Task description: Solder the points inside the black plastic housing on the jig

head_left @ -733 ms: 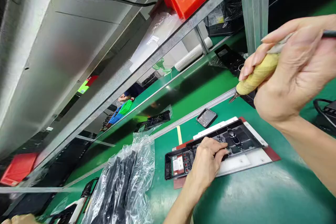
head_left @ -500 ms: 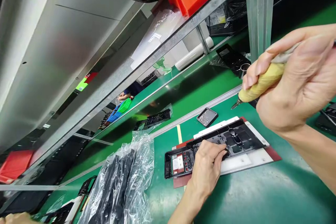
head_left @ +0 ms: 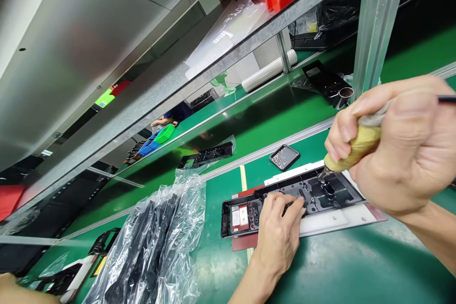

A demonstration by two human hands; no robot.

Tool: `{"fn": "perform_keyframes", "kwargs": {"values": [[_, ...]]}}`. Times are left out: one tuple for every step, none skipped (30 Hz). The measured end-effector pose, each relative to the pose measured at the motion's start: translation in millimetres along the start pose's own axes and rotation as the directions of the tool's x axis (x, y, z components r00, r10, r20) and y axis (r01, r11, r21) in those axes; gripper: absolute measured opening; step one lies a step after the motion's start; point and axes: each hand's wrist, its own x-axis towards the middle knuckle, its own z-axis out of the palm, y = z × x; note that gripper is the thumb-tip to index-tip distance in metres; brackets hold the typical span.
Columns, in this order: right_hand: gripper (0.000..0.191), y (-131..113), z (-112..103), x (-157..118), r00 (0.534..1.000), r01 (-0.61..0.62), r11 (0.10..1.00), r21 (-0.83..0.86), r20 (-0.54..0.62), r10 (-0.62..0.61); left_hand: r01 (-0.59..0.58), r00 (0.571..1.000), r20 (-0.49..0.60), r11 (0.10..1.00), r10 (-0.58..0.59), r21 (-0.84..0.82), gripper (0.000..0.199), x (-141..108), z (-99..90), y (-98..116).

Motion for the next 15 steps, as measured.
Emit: {"fn": "perform_keyframes", "kwargs": {"values": [[0.023, 3.3, 0.8, -1.8, 1.000, -0.009, 1.000, -0.014, 0.029, 0.010, 0.001, 0.999, -0.046, 1.000, 0.000, 0.012, 0.035, -4.0, -0.5, -0.6], [0.024, 6.9, 1.5, -3.9, 0.998, -0.030, 0.999, -0.026, 0.060, 0.031, 0.002, 0.996, -0.089, 1.000, 0.001, 0.025, 0.035, -8.0, -0.2, -1.5], [0.024, 10.6, 2.2, -6.2, 0.994, -0.060, 0.998, -0.030, 0.089, 0.062, 0.002, 0.992, -0.125, 0.999, 0.003, 0.037, 0.035, -11.8, 0.6, -2.5], [0.025, 14.1, 2.7, -8.8, 0.988, -0.101, 0.995, -0.022, 0.117, 0.103, 0.004, 0.988, -0.152, 0.999, 0.003, 0.046, 0.036, -15.2, 2.0, -3.5], [0.024, 17.3, 3.2, -11.5, 0.980, -0.142, 0.990, -0.013, 0.139, 0.143, 0.006, 0.985, -0.171, 0.999, 0.003, 0.049, 0.036, -18.2, 3.6, -4.4], [0.024, 20.1, 3.5, -14.1, 0.971, -0.179, 0.984, -0.008, 0.158, 0.178, 0.009, 0.983, -0.183, 0.999, -0.001, 0.047, 0.036, -20.5, 5.1, -5.3], [0.024, 22.5, 3.7, -16.6, 0.963, -0.206, 0.979, -0.004, 0.174, 0.204, 0.013, 0.982, -0.191, 0.999, -0.005, 0.039, 0.036, -22.3, 6.6, -5.9], [0.024, 24.5, 4.0, -18.8, 0.957, -0.222, 0.975, -0.004, 0.188, 0.219, 0.017, 0.980, -0.197, 0.999, -0.011, 0.028, 0.036, -23.5, 7.7, -6.4], [0.024, 26.2, 4.3, -20.7, 0.953, -0.229, 0.973, -0.005, 0.200, 0.226, 0.020, 0.979, -0.201, 1.000, -0.017, 0.014, 0.036, -24.3, 8.4, -6.8], [0.023, 27.6, 4.6, -22.4, 0.950, -0.232, 0.973, -0.011, 0.211, 0.229, 0.024, 0.978, -0.206, 1.000, -0.024, -0.002, 0.036, -24.7, 8.8, -7.1], [0.023, 28.8, 4.9, -23.8, 0.948, -0.231, 0.973, -0.018, 0.220, 0.230, 0.028, 0.977, -0.210, 0.999, -0.031, -0.016, 0.036, -24.9, 8.9, -7.3], [0.023, 30.0, 5.3, -25.0, 0.945, -0.233, 0.972, -0.024, 0.229, 0.232, 0.034, 0.976, -0.215, 0.999, -0.040, -0.031, 0.036, -25.0, 8.8, -7.5], [0.023, 31.1, 5.6, -26.1, 0.943, -0.235, 0.972, -0.030, 0.235, 0.235, 0.040, 0.974, -0.220, 0.998, -0.049, -0.045, 0.036, -24.9, 8.6, -7.7], [0.023, 32.3, 5.9, -27.3, 0.940, -0.239, 0.970, -0.036, 0.242, 0.240, 0.046, 0.973, -0.225, 0.997, -0.058, -0.058, 0.035, -24.9, 8.3, -7.9], [0.023, 33.4, 6.2, -28.5, 0.937, -0.244, 0.969, -0.043, 0.248, 0.247, 0.051, 0.972, -0.228, 0.996, -0.066, -0.069, 0.034, -24.8, 8.0, -8.2]]}}
